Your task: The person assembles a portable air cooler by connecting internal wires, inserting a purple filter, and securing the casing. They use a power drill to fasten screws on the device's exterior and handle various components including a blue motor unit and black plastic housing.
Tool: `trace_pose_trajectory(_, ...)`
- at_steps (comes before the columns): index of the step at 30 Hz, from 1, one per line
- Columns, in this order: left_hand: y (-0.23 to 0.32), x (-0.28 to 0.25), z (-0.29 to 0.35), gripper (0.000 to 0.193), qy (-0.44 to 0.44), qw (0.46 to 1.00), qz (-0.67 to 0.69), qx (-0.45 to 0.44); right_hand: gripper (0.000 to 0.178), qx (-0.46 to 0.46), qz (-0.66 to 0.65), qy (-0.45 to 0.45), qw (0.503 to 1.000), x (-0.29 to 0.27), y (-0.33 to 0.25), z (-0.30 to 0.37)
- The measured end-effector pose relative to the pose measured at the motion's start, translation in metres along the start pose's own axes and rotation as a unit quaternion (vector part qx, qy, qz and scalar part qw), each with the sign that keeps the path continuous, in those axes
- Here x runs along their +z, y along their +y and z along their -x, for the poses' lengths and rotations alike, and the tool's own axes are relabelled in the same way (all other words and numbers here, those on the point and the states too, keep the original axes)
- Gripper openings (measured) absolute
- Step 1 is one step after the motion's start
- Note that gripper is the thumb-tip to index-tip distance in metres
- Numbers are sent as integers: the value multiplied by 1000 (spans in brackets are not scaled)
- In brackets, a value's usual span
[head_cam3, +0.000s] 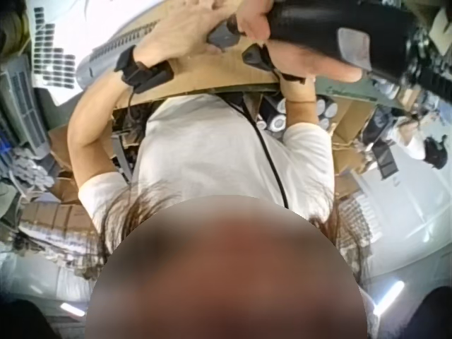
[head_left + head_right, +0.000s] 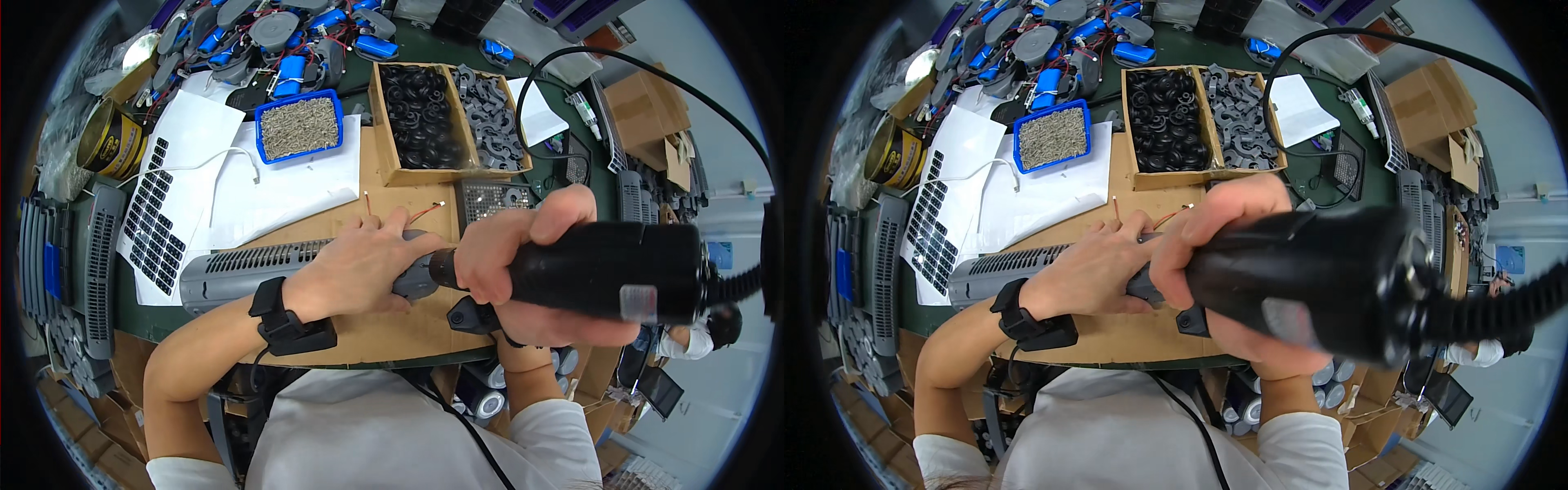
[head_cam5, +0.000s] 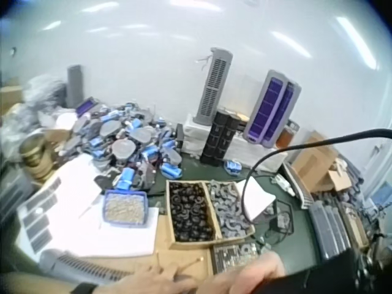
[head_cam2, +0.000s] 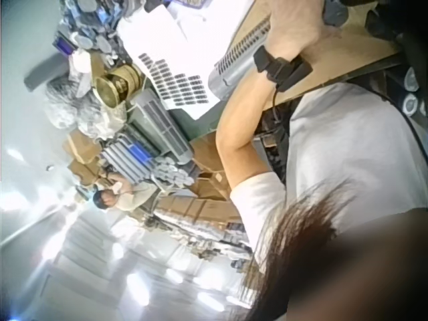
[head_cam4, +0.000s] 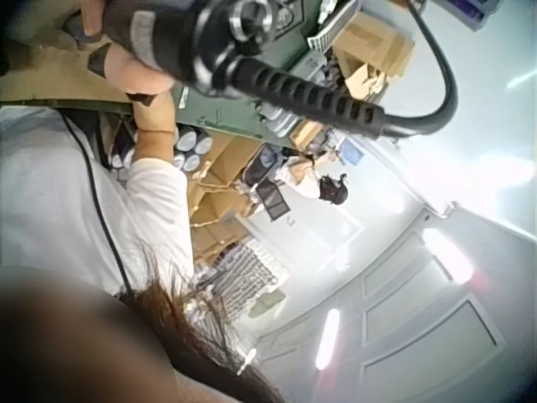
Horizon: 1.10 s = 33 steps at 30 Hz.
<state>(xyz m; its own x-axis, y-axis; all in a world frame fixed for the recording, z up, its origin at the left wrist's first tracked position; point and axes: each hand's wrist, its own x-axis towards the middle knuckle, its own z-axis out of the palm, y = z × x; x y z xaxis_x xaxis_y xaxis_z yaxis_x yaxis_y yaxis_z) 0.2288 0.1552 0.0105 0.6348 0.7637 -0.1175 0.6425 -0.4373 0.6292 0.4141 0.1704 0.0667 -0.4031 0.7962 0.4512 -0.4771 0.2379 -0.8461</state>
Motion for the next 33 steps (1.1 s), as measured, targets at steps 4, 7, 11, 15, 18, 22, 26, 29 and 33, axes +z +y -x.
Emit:
trace_pose_trajectory(4, -1, 2, 2, 79, 17, 1000, -4, 12, 89, 10, 1, -8, 1000, 6, 2, 2)
trace_pose_trajectory(7, -2, 3, 2, 79, 18, 999, -27, 13, 89, 12, -7, -11, 1000, 9, 5, 3)
trace_pose_trajectory(11, 0, 1, 2, 81, 22, 1000, -6, 12, 88, -2, -48, -1, 999, 8, 2, -2)
trace_pose_trajectory(15, 11, 7, 8, 87, 52, 993, -103, -7, 97, -148, -78, 23, 986, -37, -6, -18)
trace_pose_trajectory(18, 21, 13, 12, 92, 42, 981, -189, -34, 98, -148, -23, 161, 975, -73, 0, -23)
trace_pose_trajectory(22, 18, -7, 12, 94, -14, 989, -132, -58, 90, -96, 35, 248, 963, -91, 15, -29)
trace_pose_trajectory(26, 37, -56, 32, 93, 2, 997, -2, -79, 85, -72, 53, 265, 960, -98, 32, -30)
trace_pose_trajectory(29, 42, -74, 62, 94, 40, 992, 93, -72, 83, -65, 70, 253, 963, -97, 37, -32)
trace_pose_trajectory(33, 47, -69, 94, 94, 67, 984, 154, -64, 82, -72, 90, 241, 964, -97, 48, -32)
